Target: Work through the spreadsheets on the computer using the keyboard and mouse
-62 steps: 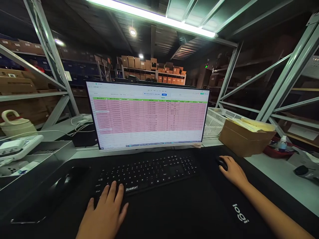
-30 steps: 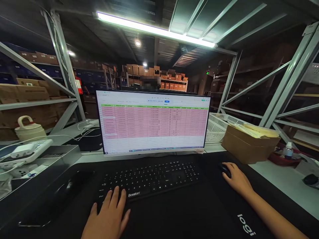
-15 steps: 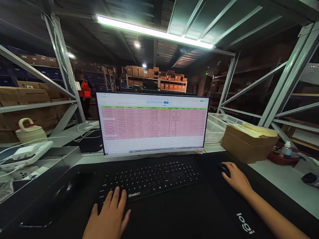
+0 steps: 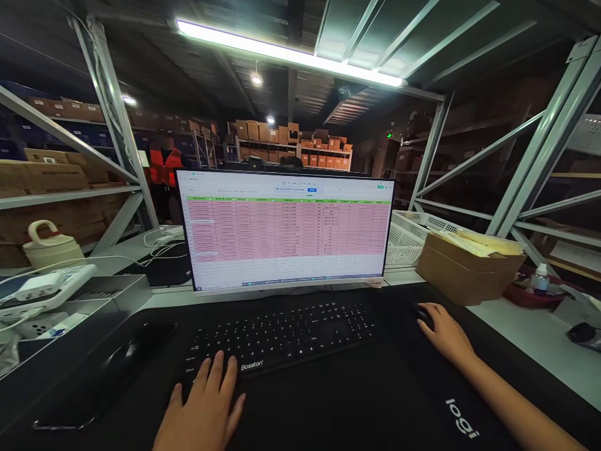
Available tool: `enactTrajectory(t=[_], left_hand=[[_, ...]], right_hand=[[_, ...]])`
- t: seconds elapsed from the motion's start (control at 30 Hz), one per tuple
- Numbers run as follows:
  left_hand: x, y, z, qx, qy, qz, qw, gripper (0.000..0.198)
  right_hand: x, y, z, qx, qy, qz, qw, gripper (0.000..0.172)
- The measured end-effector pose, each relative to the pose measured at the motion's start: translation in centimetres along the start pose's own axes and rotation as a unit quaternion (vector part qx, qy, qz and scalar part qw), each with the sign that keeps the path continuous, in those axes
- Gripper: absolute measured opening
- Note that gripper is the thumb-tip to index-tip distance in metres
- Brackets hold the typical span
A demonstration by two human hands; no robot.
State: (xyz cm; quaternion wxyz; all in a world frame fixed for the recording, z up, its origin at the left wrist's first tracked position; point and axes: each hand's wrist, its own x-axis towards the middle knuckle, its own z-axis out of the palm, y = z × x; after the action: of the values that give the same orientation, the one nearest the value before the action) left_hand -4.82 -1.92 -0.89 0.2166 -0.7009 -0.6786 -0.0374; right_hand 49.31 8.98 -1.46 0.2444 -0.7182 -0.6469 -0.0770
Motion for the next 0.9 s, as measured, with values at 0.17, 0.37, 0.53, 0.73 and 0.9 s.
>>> enactTrajectory(t=[0.17, 0.37, 0.53, 0.73, 0.9], left_hand=[[-0.1, 0.3, -0.7, 0.033, 0.006, 0.001, 0.999, 0.055], [0.0, 0.3, -1.1, 0.020, 0.004, 0.003, 1.000, 0.053], [0.2, 0.7, -2.7, 0.038, -0.068, -0.012, 0.997, 0.052], [0.3, 1.0, -4.0, 0.013, -0.103, -0.023, 0.994, 0.055], [0.0, 0.8, -2.4, -0.034, -0.082, -0.033, 0.996, 0.055]], right_hand=[[0.1, -0.1, -0.1, -0.001, -0.009, 0.003, 1.000, 0.048], [0.0, -0.2, -0.2, 0.004, -0.005, -0.003, 1.000, 0.049], [0.2, 0.9, 0.6, 0.022, 0.003, -0.033, 0.999, 0.055], [1.2, 3.1, 2.7, 0.069, 0.041, -0.077, 0.994, 0.060], [1.5, 4.4, 3.7, 0.066, 0.052, -0.106, 0.991, 0.062]])
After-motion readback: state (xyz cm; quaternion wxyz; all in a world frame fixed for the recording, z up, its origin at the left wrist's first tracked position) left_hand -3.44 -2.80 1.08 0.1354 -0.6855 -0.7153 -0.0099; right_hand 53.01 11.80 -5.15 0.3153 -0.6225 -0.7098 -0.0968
